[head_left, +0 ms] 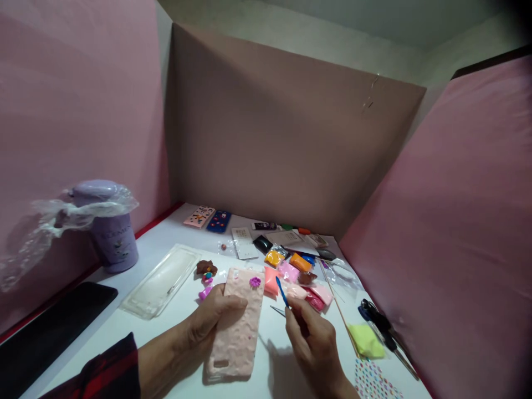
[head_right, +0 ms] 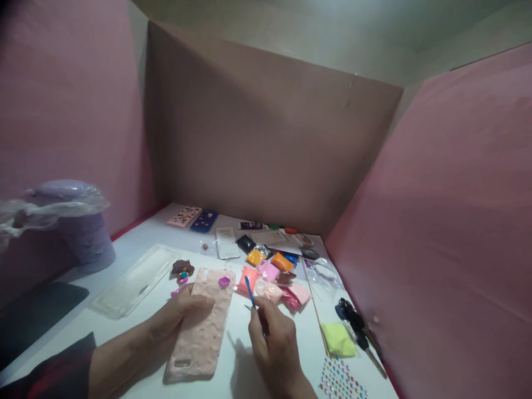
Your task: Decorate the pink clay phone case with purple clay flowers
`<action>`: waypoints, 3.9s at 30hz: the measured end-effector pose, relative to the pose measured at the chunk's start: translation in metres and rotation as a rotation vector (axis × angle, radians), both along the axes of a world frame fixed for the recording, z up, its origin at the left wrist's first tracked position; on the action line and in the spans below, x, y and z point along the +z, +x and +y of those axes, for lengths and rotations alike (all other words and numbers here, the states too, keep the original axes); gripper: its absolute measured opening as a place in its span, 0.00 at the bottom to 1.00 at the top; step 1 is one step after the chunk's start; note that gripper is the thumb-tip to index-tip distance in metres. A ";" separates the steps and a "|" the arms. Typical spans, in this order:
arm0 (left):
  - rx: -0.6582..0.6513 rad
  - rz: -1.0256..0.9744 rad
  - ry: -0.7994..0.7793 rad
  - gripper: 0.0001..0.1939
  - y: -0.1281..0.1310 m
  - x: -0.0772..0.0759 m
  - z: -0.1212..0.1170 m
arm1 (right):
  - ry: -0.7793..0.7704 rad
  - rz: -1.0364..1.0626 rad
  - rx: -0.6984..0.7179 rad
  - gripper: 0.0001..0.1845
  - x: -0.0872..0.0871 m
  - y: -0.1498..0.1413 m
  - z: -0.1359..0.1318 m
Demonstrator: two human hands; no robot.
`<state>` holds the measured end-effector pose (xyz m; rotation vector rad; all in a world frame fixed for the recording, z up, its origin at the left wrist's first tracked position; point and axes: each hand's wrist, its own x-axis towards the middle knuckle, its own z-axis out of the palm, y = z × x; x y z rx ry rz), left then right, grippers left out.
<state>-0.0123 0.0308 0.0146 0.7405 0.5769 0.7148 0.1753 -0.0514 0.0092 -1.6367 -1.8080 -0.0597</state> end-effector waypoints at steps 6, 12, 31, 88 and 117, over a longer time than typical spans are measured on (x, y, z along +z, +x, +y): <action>-0.086 0.019 0.040 0.20 0.001 0.000 0.000 | 0.318 0.292 0.194 0.17 -0.004 -0.005 -0.007; -0.089 0.012 0.073 0.20 0.003 -0.001 0.000 | 0.298 0.276 0.301 0.25 -0.002 -0.009 -0.007; -0.099 0.127 0.188 0.16 0.004 0.001 0.001 | 0.426 0.147 0.374 0.17 -0.007 -0.013 -0.008; -0.133 0.066 0.137 0.18 0.003 0.005 -0.005 | 0.405 0.070 0.371 0.15 -0.001 -0.013 -0.007; -0.132 0.098 0.125 0.18 0.003 0.010 -0.008 | 0.374 0.010 0.431 0.16 0.000 -0.010 -0.006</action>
